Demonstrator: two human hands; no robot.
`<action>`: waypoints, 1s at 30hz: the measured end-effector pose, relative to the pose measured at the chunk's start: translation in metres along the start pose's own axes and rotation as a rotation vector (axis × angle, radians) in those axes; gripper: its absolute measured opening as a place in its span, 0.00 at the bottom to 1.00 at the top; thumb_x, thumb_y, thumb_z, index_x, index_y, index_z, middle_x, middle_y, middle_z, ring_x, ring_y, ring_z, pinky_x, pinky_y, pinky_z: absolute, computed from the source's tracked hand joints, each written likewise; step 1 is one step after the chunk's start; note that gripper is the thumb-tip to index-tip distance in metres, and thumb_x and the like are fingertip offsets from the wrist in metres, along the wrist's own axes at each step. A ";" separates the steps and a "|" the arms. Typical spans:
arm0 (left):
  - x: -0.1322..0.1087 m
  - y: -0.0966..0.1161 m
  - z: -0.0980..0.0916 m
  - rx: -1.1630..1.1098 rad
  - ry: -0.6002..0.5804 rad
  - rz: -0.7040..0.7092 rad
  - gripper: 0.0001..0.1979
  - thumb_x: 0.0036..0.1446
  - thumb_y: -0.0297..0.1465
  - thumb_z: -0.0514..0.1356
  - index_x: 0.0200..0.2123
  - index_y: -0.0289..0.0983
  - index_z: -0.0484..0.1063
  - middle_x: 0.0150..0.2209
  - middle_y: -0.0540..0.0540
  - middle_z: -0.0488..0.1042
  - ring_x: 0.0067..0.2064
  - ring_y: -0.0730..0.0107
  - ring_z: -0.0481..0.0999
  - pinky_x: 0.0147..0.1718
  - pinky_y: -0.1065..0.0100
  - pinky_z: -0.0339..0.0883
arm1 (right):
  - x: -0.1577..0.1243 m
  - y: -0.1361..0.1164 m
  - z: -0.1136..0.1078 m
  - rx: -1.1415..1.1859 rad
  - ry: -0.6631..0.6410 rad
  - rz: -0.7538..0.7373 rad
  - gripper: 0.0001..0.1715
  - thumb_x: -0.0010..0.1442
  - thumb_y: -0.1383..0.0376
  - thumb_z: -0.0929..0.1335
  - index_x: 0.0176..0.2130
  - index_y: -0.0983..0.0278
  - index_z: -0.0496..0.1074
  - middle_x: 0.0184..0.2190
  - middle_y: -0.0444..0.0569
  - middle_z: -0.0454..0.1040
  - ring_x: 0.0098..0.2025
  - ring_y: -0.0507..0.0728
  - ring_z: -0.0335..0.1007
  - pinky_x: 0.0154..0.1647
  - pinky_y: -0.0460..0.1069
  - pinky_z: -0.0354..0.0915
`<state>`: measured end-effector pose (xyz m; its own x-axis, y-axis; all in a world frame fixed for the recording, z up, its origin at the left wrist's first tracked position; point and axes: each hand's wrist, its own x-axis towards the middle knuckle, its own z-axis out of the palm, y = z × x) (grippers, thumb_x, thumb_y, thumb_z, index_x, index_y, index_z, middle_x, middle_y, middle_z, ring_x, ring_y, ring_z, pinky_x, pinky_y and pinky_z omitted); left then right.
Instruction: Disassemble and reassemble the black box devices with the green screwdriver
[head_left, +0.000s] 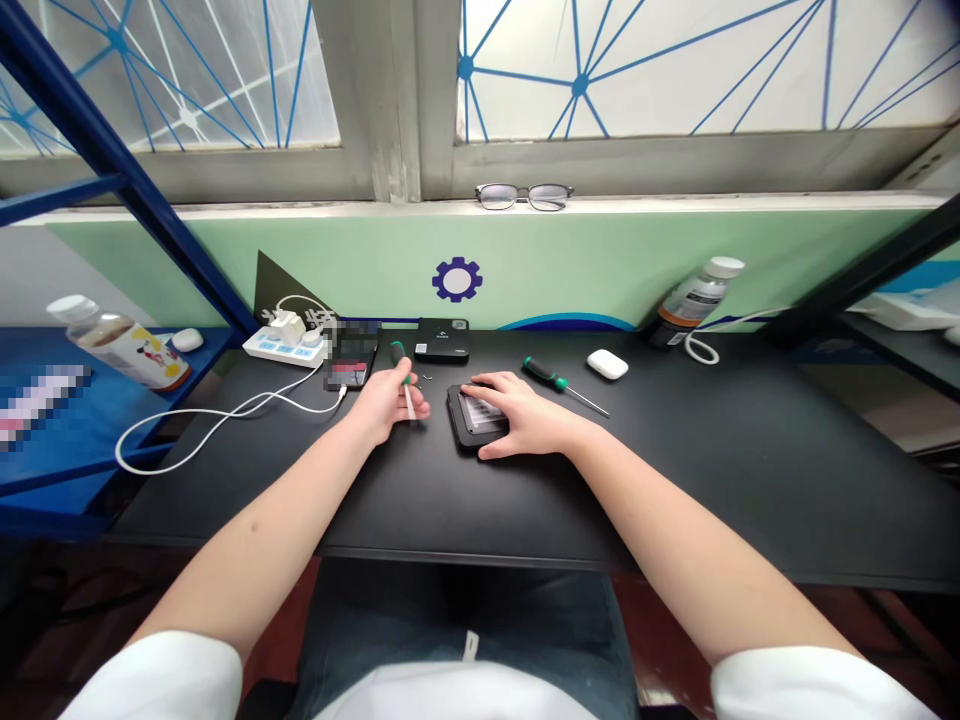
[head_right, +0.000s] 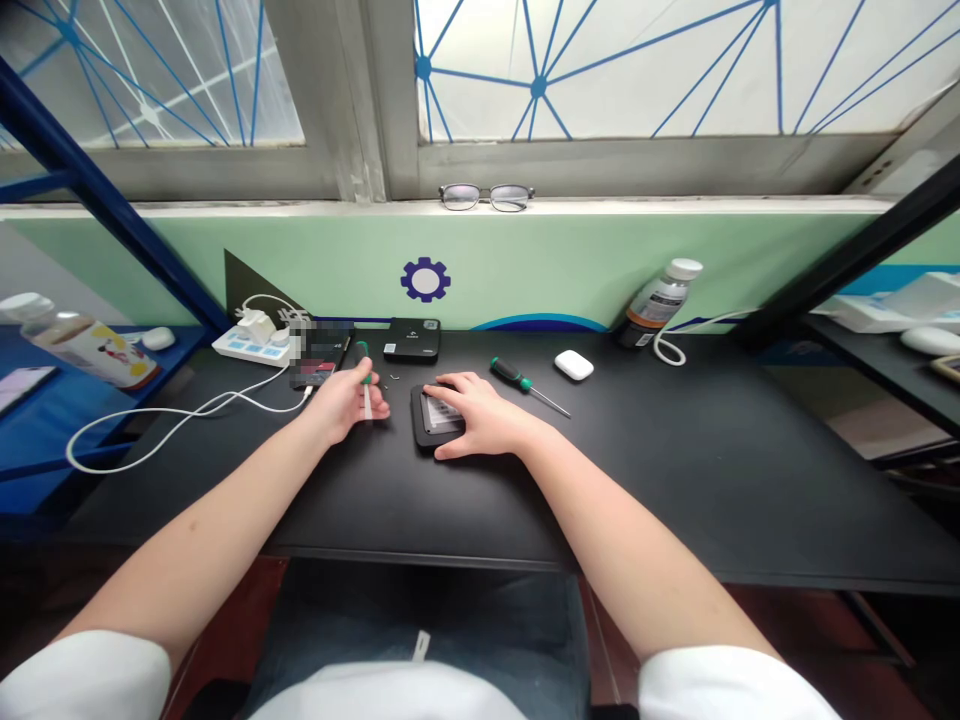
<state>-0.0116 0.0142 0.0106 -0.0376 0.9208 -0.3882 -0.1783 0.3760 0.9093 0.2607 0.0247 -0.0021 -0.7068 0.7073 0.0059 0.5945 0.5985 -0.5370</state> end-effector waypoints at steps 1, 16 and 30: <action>0.000 0.002 -0.002 0.142 0.067 0.037 0.22 0.71 0.47 0.61 0.29 0.39 0.67 0.19 0.48 0.70 0.27 0.57 0.81 0.39 0.52 0.81 | -0.001 -0.001 -0.002 -0.010 -0.003 0.007 0.63 0.50 0.44 0.81 0.75 0.55 0.61 0.76 0.59 0.58 0.78 0.76 0.49 0.77 0.74 0.54; 0.006 -0.005 -0.016 0.670 0.424 0.237 0.24 0.48 0.30 0.72 0.17 0.42 0.57 0.35 0.31 0.79 0.71 0.23 0.64 0.67 0.40 0.59 | 0.000 -0.016 -0.003 -0.062 0.047 -0.031 0.55 0.51 0.50 0.80 0.71 0.60 0.65 0.70 0.61 0.67 0.73 0.76 0.58 0.73 0.73 0.60; -0.029 0.005 0.000 0.507 -0.185 0.629 0.26 0.45 0.32 0.81 0.48 0.41 0.80 0.62 0.34 0.74 0.74 0.35 0.60 0.76 0.47 0.48 | -0.002 -0.011 -0.003 0.183 0.177 -0.162 0.54 0.50 0.53 0.80 0.70 0.52 0.65 0.65 0.58 0.62 0.71 0.75 0.58 0.72 0.75 0.59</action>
<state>-0.0114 -0.0106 0.0261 0.1882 0.9603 0.2058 0.2882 -0.2544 0.9232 0.2568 0.0175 0.0060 -0.6996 0.6721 0.2424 0.3891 0.6429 -0.6597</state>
